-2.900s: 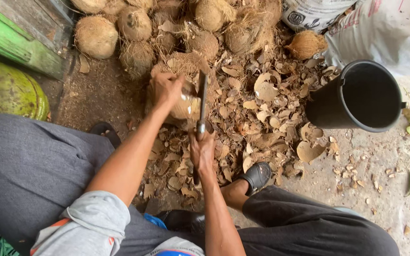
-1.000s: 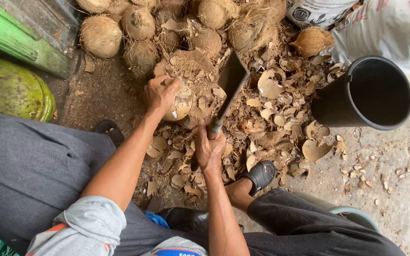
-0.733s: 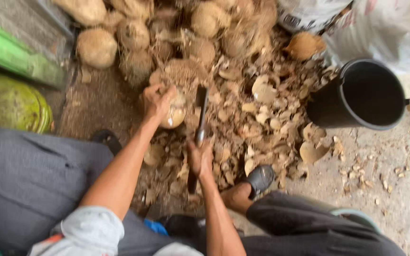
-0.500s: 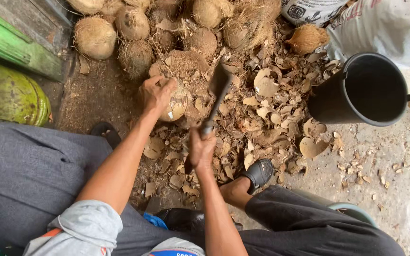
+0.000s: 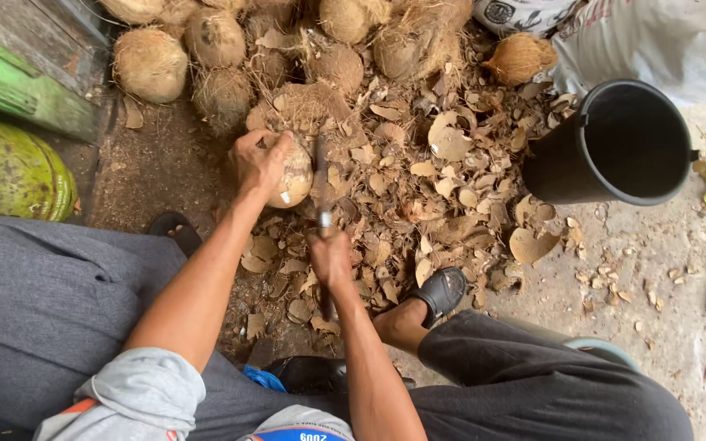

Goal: The person uses a machete to repeatedly strike and peel the husk off a coconut held against a wooden stump. After removing the husk, the person places the peeled coconut into a green crate and picks up another coconut to repeat the process.

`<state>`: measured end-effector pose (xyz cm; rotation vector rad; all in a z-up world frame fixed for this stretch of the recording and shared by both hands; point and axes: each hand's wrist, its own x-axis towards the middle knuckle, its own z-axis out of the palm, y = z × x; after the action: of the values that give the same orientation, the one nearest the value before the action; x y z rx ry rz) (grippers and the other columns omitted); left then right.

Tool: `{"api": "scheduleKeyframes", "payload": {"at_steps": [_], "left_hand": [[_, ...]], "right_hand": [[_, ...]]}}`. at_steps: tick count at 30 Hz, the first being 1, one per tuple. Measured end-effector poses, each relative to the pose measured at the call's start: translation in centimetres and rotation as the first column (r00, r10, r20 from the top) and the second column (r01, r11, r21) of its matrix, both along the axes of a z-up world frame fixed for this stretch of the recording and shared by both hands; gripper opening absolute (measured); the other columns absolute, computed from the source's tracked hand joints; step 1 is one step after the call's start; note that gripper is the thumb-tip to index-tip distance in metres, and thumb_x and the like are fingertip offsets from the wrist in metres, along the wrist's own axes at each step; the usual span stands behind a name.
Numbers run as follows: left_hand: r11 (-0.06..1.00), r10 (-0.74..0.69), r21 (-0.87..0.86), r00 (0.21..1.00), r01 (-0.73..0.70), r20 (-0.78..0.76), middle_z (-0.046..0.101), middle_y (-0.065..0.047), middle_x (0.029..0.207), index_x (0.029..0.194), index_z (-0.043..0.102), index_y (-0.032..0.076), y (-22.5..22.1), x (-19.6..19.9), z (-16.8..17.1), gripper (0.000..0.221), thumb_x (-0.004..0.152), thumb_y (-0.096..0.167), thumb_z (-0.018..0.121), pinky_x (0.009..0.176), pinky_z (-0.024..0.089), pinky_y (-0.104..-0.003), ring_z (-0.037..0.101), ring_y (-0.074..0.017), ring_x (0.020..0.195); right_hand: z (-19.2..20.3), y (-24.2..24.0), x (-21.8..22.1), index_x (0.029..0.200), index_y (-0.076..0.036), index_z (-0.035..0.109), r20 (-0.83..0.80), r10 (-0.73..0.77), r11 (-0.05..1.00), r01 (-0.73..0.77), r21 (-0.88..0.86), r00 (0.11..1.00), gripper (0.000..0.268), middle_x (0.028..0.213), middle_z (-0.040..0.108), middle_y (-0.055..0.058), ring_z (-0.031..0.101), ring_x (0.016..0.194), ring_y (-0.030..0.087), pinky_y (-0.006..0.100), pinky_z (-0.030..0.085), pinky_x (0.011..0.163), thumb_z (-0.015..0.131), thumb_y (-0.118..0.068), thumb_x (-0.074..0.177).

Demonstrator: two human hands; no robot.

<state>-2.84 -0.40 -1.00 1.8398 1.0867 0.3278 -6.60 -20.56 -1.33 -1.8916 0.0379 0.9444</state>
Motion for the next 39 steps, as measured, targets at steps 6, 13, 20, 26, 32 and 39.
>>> {"api": "scheduleKeyframes", "payload": {"at_steps": [6, 13, 20, 26, 32, 39], "left_hand": [[0.99, -0.064, -0.107, 0.977, 0.087, 0.202, 0.075, -0.007, 0.097, 0.095, 0.077, 0.011, 1.9, -1.6, -0.1, 0.028, 0.092, 0.038, 0.073, 0.079, 0.054, -0.043, 0.069, -0.023, 0.084], [0.83, 0.385, -0.495, 0.907, -0.257, 0.174, 0.072, -0.003, 0.079, 0.088, 0.075, 0.011, 3.1, -1.6, -2.8, 0.024, 0.082, 0.034, 0.072, 0.067, 0.059, -0.036, 0.069, -0.0168, 0.069], [0.97, 0.235, -0.003, 0.93, -0.244, 0.282, 0.067, -0.002, 0.086, 0.092, 0.072, 0.014, -0.9, -1.9, -4.2, 0.038, 0.086, 0.051, 0.067, 0.066, 0.048, -0.036, 0.06, -0.0162, 0.078], [0.981, 0.175, 0.015, 0.92, -0.193, 0.35, 0.066, -0.002, 0.087, 0.099, 0.072, 0.014, -0.1, -3.4, -2.6, 0.043, 0.088, 0.054, 0.059, 0.069, 0.048, -0.037, 0.062, -0.0182, 0.082], [0.981, 0.193, -0.066, 0.913, -0.181, 0.359, 0.064, -0.005, 0.088, 0.1, 0.073, 0.011, -0.6, -4.6, -3.4, 0.041, 0.089, 0.049, 0.064, 0.067, 0.047, -0.035, 0.059, -0.0182, 0.079], [0.965, 0.202, -0.253, 0.823, -0.074, 0.531, 0.068, -0.003, 0.093, 0.102, 0.068, 0.014, 0.2, -3.6, -2.6, 0.04, 0.082, 0.049, 0.069, 0.068, 0.064, -0.036, 0.073, -0.0155, 0.08]], "right_hand": [[1.5, -0.6, -0.1, 0.09, -0.006, 0.06, -0.221, -0.041, 0.999, 0.046, 0.016, 0.974, 0.019, 0.062, 0.056, 0.004, 0.042, 0.042, 0.011, 0.027, 0.038, 0.036, 0.058, -0.02, 0.104], [2.6, -0.9, 1.3, 0.081, -0.007, 0.057, 0.033, -0.152, 0.971, 0.143, 0.194, 0.988, 0.026, 0.06, 0.058, 0.005, 0.044, 0.04, 0.012, 0.028, 0.04, 0.034, 0.06, -0.023, 0.101], [-0.8, 0.6, -0.9, 0.073, -0.012, 0.054, 0.156, -0.1, 0.991, 0.083, 0.109, 0.983, 0.028, 0.059, 0.054, 0.002, 0.042, 0.043, 0.011, 0.029, 0.039, 0.036, 0.061, -0.022, 0.098], [1.9, -0.3, -0.1, 0.077, -0.013, 0.06, 0.071, 0.062, 0.996, -0.066, 0.054, 0.996, 0.026, 0.059, 0.053, 0.001, 0.04, 0.043, 0.011, 0.029, 0.037, 0.037, 0.063, -0.027, 0.1], [2.2, -0.7, 0.1, 0.076, -0.008, 0.059, 0.197, -0.198, 0.912, 0.107, 0.395, 0.96, 0.027, 0.058, 0.057, 0.003, 0.047, 0.041, 0.011, 0.029, 0.041, 0.035, 0.063, -0.019, 0.1], [-1.3, 1.1, 0.0, 0.088, -0.029, 0.067, 0.063, 0.167, 0.98, -0.159, -0.116, 0.984, 0.016, 0.058, 0.055, 0.002, 0.036, 0.042, 0.011, 0.03, 0.035, 0.037, 0.057, -0.023, 0.1]]}}
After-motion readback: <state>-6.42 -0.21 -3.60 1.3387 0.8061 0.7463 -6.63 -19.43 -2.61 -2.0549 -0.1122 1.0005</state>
